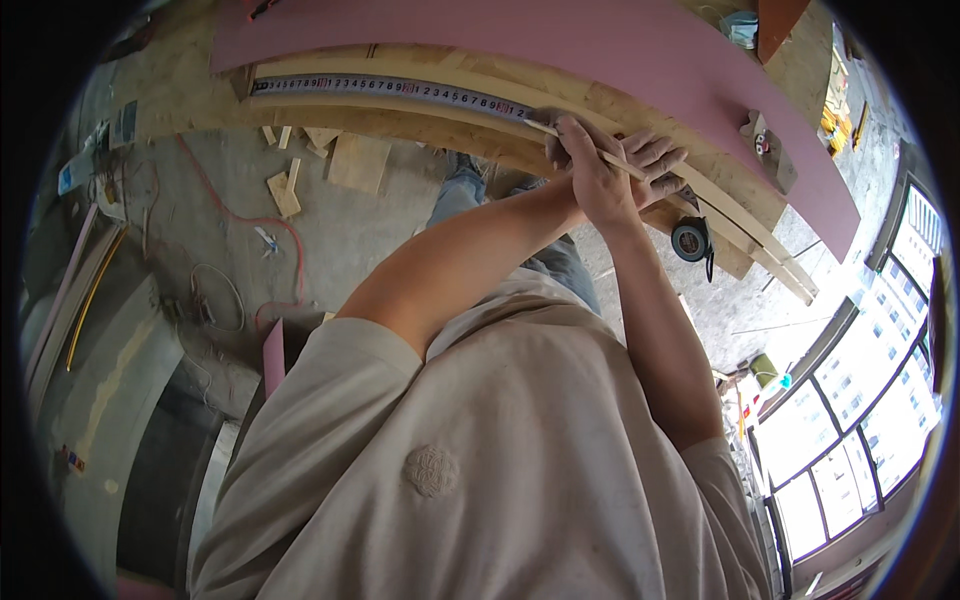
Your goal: The person walks through a construction site, picks up a wooden plank, and places it on a workbench. They use a tape measure and pencil to mark measurements on the plank, then use a utility knife to score the wood along the marked line.
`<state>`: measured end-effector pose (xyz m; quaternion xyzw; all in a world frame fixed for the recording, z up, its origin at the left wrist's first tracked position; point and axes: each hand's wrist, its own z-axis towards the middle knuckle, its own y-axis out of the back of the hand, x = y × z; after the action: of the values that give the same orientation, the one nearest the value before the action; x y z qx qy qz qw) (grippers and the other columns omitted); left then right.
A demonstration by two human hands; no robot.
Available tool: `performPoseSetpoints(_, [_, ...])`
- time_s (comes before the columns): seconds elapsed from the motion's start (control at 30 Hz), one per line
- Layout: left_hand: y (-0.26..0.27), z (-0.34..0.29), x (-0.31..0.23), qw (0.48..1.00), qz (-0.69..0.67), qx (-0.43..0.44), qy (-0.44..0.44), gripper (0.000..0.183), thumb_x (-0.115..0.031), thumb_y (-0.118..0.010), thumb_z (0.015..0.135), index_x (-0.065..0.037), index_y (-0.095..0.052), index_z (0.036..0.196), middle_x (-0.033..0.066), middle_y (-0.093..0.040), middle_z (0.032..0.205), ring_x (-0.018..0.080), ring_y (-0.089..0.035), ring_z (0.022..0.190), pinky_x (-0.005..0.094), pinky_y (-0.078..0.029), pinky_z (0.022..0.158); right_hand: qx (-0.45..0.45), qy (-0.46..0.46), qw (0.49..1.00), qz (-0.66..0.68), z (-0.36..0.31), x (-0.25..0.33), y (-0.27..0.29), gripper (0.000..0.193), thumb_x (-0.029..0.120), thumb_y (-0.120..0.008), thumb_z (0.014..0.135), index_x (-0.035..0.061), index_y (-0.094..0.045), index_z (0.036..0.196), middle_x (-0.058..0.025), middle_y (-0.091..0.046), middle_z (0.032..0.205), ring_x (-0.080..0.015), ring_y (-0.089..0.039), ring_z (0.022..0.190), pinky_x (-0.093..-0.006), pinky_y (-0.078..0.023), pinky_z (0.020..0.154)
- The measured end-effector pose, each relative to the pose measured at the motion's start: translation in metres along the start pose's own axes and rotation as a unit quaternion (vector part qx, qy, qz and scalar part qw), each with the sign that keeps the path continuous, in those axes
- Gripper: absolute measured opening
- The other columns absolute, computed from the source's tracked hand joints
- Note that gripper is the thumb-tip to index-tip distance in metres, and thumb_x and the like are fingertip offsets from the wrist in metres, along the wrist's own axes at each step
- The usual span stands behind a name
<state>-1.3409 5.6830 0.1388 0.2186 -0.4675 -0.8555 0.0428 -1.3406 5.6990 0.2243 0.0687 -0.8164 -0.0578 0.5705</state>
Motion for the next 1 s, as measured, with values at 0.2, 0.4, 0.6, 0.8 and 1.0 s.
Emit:
performPoseSetpoints(0.2, [-0.013, -0.001, -0.003, 0.999, -0.011, -0.033, 0.041, 0.040, -0.023, -0.052, 0.084, -0.021, -0.064, 0.122, 0.0139, -0.050, 0.139, 0.0286, -0.051, 0.126, 0.0437, -0.036, 0.108, -0.060, 0.051, 0.997, 0.008, -0.001, -0.010, -0.016, 0.021, 0.014, -0.054, 0.086, -0.0030, -0.061, 0.096, -0.0091, -0.065, 0.074, -0.0152, -0.061, 0.067, -0.0275, -0.050, 0.065])
performPoseSetpoints(0.4, [0.012, 0.003, -0.003, 1.000, -0.005, -0.012, 0.028, 0.039, -0.023, -0.051, 0.085, -0.021, -0.064, 0.123, 0.0140, -0.049, 0.140, 0.0288, -0.050, 0.126, 0.0444, -0.035, 0.108, -0.074, 0.002, 0.997, -0.009, 0.000, -0.008, -0.018, 0.018, 0.010, -0.054, 0.086, -0.0027, -0.062, 0.095, -0.0094, -0.068, 0.078, -0.0134, -0.063, 0.073, -0.0258, -0.050, 0.071])
performPoseSetpoints(0.6, [0.012, 0.002, -0.001, 1.000, -0.012, -0.016, 0.009, 0.039, -0.023, -0.050, 0.086, -0.020, -0.063, 0.123, 0.0146, -0.048, 0.140, 0.0300, -0.050, 0.127, 0.0455, -0.034, 0.108, -0.066, -0.015, 0.996, -0.052, 0.000, -0.004, -0.016, 0.017, 0.011, -0.054, 0.087, -0.0004, -0.063, 0.096, -0.0073, -0.070, 0.080, -0.0128, -0.065, 0.076, -0.0259, -0.051, 0.074])
performPoseSetpoints(0.8, [0.016, 0.002, 0.000, 1.000, 0.000, -0.005, 0.004, 0.039, -0.023, -0.051, 0.086, -0.020, -0.063, 0.123, 0.0145, -0.049, 0.140, 0.0301, -0.050, 0.127, 0.0453, -0.034, 0.108, -0.064, -0.019, 0.996, -0.067, 0.000, -0.002, -0.017, 0.016, 0.011, -0.054, 0.087, -0.0006, -0.063, 0.094, -0.0077, -0.070, 0.080, -0.0134, -0.066, 0.077, -0.0263, -0.051, 0.074])
performPoseSetpoints(1.0, [0.017, 0.002, 0.000, 1.000, 0.000, -0.005, 0.006, 0.040, -0.023, -0.051, 0.086, -0.020, -0.063, 0.124, 0.0142, -0.048, 0.141, 0.0292, -0.050, 0.127, 0.0453, -0.034, 0.108, -0.075, 0.022, 0.993, -0.086, 0.001, -0.010, -0.018, 0.015, 0.010, -0.055, 0.086, -0.0009, -0.064, 0.092, -0.0088, -0.069, 0.073, -0.0142, -0.065, 0.065, -0.0259, -0.051, 0.063])
